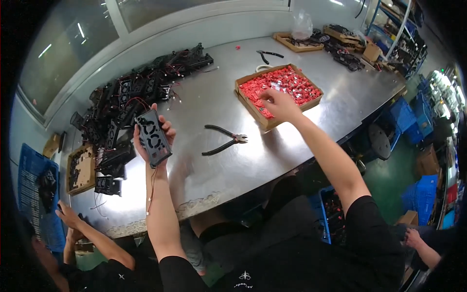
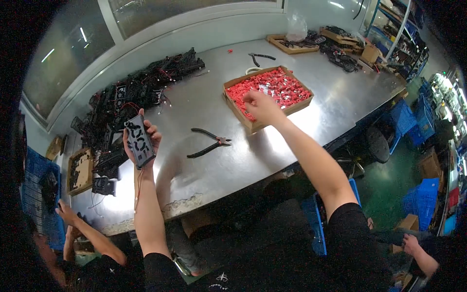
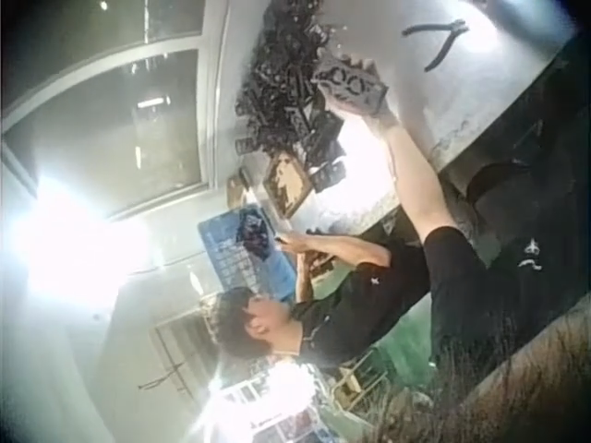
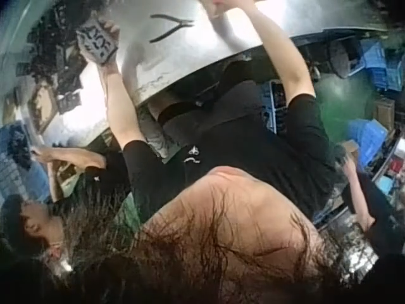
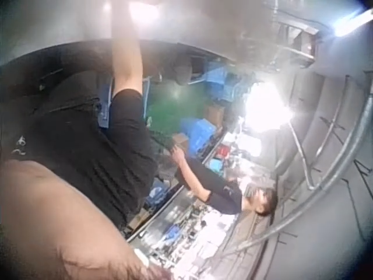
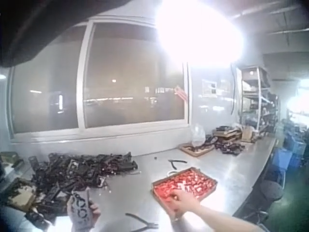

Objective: The person is assembling electronic cooling fan modules at a factory workbench.

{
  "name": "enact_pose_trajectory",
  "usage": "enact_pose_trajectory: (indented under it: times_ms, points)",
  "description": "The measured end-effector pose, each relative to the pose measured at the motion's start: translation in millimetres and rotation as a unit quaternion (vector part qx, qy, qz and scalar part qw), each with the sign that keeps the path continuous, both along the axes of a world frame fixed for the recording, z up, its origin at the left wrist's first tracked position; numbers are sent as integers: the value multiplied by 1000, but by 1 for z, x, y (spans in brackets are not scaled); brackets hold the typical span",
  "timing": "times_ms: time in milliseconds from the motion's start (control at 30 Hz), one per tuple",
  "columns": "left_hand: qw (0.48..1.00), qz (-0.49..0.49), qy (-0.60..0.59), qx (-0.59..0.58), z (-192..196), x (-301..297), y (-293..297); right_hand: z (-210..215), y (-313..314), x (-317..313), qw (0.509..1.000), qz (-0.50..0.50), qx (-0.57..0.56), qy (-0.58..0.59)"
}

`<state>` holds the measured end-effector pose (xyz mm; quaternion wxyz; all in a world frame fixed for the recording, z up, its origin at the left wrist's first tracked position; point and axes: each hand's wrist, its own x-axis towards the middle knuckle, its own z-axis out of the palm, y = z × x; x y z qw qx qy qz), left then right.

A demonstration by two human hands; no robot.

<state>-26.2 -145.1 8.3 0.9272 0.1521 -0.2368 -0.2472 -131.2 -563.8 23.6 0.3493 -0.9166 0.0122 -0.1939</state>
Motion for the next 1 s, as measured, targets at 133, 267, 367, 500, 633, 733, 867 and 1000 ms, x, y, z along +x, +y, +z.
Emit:
enact_pose_trajectory:
  times_ms: [133, 267, 367, 500, 633, 733, 867, 1000]
  points:
    - [1000, 1, -5, 18, 0, -2, -4, -6, -68, 17, 982, -25, -159, 96]
    - [1000, 14, 3, 5, -3, -2, 1, -9, -84, 32, 949, -109, -252, 158]
    - [1000, 13, 5, 17, -6, 3, 1, -17, -80, 38, 937, -38, -289, 194]
    - [999, 13, 14, 28, -9, 3, -3, -8, -77, 48, 899, -20, -352, 260]
    - [1000, 8, 11, 17, -13, 2, -5, 22, -66, 52, 953, -60, -235, 183]
    - [999, 12, 14, 48, -10, -1, -17, 27, -51, 50, 991, -13, 104, 79]
    - [993, 17, -6, 119, -13, -9, -16, 26, 43, 25, 826, 272, 477, 127]
    - [986, 9, -30, 164, 2, -21, -21, 9, 113, 13, 750, 357, 545, 112]
